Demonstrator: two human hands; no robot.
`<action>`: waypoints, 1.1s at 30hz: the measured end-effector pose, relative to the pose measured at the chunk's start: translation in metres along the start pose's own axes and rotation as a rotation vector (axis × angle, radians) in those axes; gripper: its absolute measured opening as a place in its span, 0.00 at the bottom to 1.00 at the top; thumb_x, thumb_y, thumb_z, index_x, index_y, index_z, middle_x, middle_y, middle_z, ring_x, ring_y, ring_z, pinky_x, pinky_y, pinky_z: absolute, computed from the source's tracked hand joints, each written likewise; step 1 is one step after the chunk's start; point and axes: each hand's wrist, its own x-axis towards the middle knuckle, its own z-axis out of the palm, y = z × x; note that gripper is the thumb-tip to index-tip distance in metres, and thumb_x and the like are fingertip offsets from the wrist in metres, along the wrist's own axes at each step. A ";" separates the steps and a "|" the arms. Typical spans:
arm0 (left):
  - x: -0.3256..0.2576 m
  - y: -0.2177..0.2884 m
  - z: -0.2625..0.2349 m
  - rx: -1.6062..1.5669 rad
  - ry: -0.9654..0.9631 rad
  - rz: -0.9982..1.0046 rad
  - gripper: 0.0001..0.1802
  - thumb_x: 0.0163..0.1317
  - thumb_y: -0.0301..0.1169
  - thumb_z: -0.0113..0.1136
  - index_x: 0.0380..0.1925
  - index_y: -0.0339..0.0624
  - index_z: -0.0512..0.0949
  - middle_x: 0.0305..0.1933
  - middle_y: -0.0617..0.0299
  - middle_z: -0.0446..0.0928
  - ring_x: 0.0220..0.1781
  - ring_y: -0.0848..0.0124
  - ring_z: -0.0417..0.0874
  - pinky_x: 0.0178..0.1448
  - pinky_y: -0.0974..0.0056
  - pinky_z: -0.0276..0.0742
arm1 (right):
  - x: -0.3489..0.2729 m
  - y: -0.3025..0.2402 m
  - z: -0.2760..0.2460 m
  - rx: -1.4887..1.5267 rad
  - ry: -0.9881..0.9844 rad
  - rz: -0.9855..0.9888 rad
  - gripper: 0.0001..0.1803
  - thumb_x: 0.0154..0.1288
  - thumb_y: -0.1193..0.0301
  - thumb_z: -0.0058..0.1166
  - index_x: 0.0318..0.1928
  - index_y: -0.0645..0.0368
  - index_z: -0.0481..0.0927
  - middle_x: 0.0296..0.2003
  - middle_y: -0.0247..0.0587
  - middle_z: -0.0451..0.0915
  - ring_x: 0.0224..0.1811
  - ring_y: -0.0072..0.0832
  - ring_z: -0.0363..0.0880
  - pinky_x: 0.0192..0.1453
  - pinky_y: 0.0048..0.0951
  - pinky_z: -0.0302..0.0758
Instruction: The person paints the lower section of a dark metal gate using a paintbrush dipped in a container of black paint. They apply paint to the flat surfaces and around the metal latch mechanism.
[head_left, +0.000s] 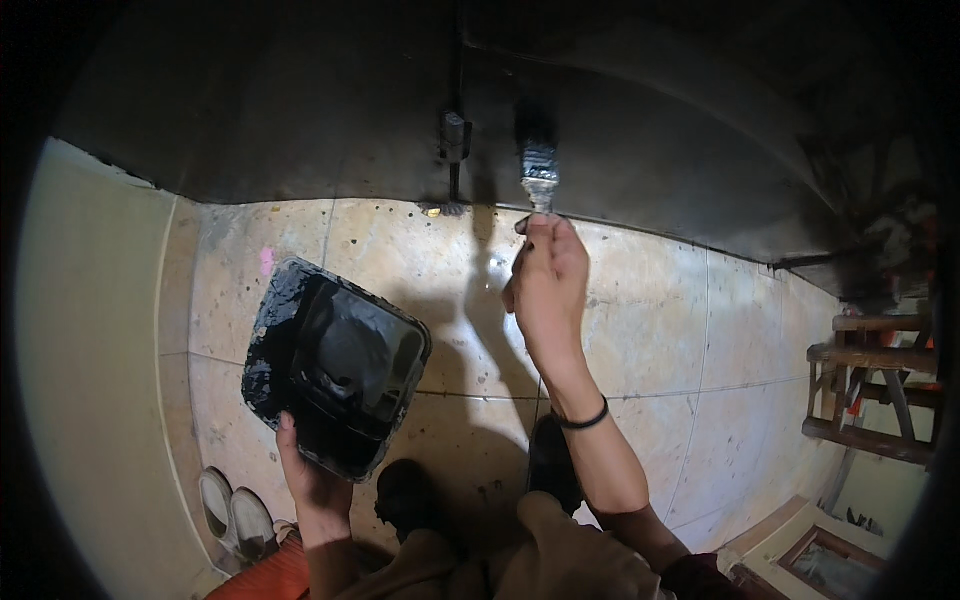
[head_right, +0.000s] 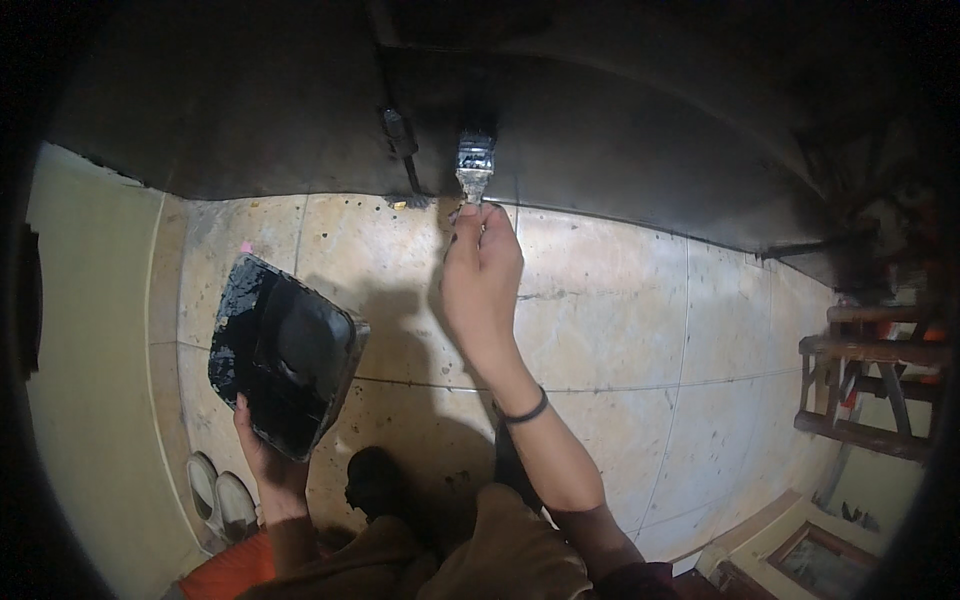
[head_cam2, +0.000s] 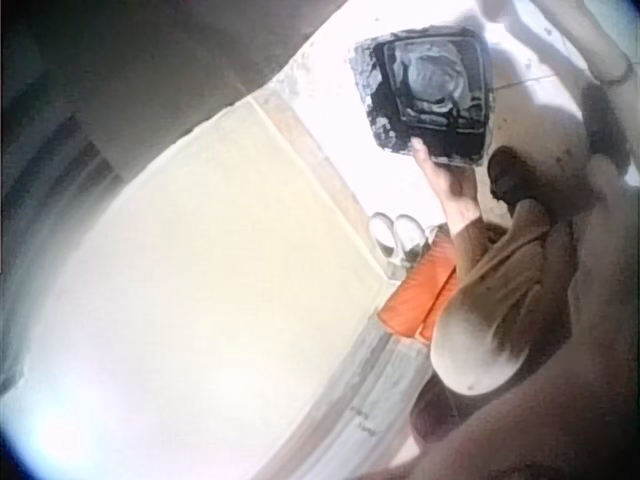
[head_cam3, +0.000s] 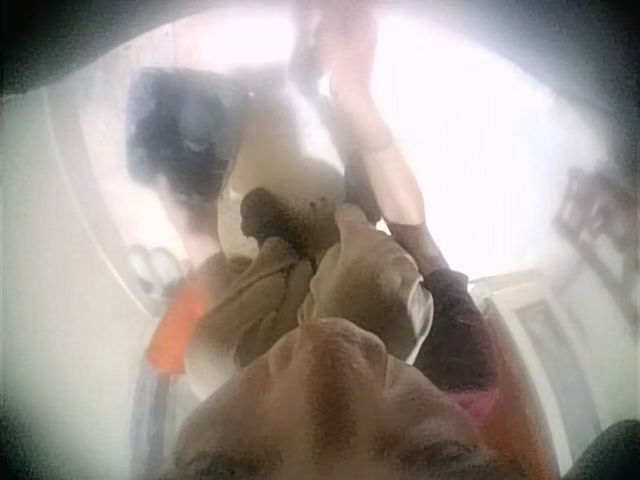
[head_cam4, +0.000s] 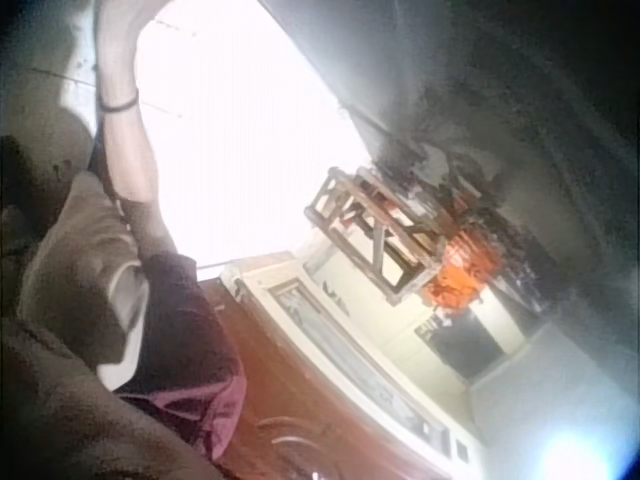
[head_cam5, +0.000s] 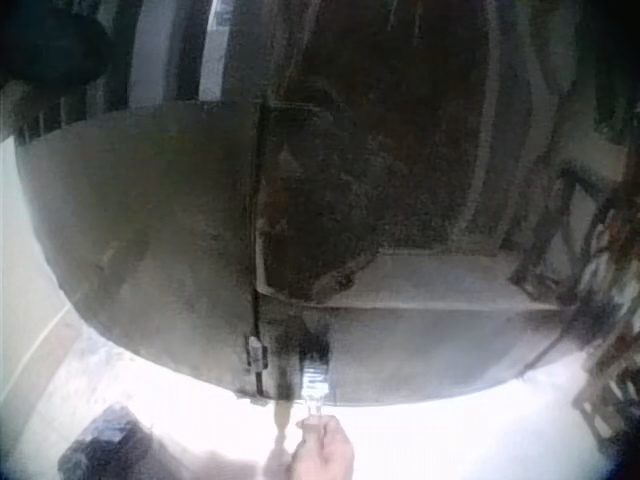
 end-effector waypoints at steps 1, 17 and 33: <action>0.000 0.000 0.000 0.003 -0.002 0.010 0.32 0.75 0.51 0.50 0.71 0.44 0.67 0.69 0.58 0.73 0.69 0.60 0.74 0.74 0.52 0.68 | -0.004 -0.006 0.000 0.008 0.004 -0.037 0.18 0.81 0.63 0.44 0.38 0.65 0.75 0.21 0.42 0.73 0.25 0.29 0.70 0.32 0.36 0.68; 0.000 -0.001 0.007 -0.016 -0.011 0.024 0.32 0.75 0.51 0.50 0.70 0.43 0.67 0.69 0.57 0.73 0.69 0.59 0.75 0.74 0.52 0.69 | 0.004 0.026 0.019 0.080 -0.050 0.143 0.17 0.81 0.65 0.44 0.38 0.66 0.75 0.23 0.40 0.73 0.28 0.25 0.72 0.33 0.34 0.69; 0.003 -0.007 0.013 0.024 0.110 0.048 0.34 0.74 0.57 0.49 0.68 0.45 0.70 0.64 0.55 0.77 0.64 0.56 0.78 0.69 0.50 0.73 | 0.012 0.061 0.033 -0.033 -0.079 0.150 0.19 0.79 0.62 0.46 0.37 0.67 0.78 0.19 0.46 0.75 0.23 0.32 0.74 0.32 0.38 0.70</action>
